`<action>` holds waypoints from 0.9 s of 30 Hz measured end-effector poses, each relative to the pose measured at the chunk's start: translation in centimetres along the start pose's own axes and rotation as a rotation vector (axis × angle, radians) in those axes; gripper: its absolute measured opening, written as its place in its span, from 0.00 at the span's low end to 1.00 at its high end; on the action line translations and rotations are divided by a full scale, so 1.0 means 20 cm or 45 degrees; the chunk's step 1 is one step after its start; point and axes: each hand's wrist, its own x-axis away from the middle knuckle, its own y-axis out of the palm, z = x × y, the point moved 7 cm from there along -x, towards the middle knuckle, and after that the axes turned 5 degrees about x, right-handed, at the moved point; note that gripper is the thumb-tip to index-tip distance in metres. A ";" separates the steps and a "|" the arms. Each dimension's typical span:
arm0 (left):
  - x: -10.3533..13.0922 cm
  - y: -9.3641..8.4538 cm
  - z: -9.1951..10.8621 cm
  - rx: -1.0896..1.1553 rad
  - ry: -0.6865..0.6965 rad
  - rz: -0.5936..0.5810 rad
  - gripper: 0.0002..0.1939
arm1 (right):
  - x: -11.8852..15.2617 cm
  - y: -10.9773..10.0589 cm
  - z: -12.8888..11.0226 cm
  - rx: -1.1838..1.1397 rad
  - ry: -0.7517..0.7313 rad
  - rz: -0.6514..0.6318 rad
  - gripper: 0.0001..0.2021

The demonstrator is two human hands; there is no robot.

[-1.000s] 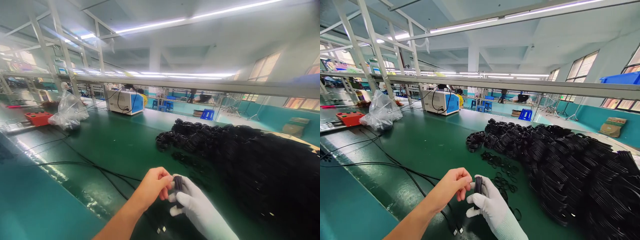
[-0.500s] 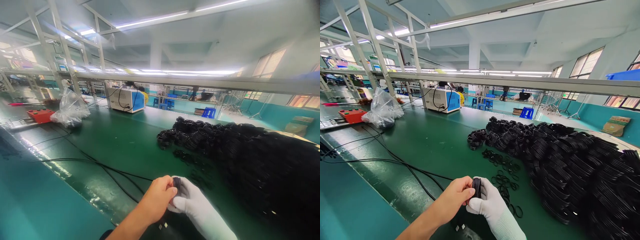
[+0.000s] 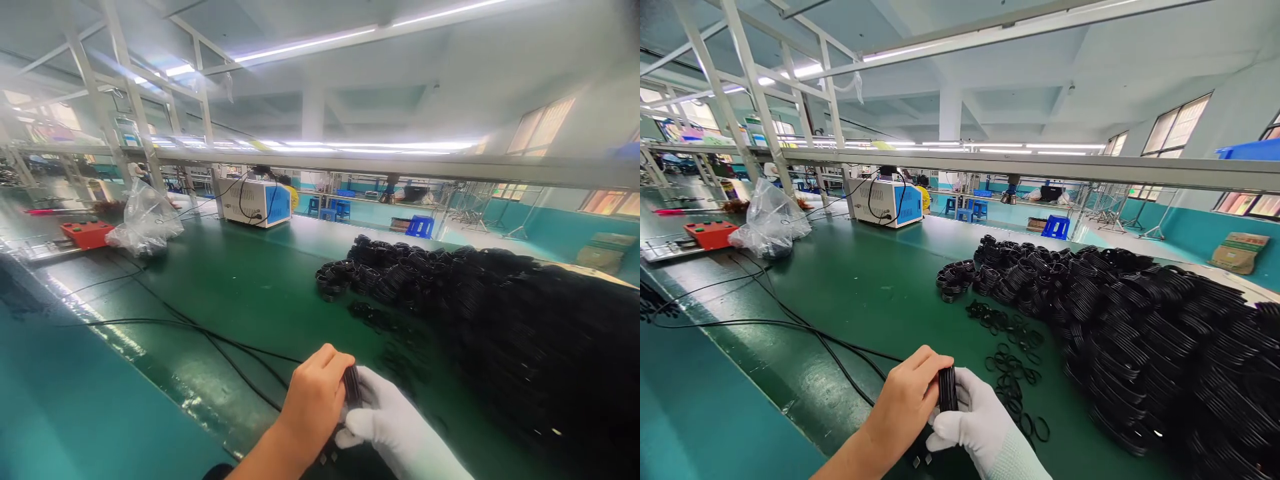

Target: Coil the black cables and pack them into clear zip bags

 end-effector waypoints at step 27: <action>-0.11 0.03 -0.09 1.340 -0.277 -0.664 0.22 | 0.02 0.05 0.02 -0.627 0.036 -0.374 0.24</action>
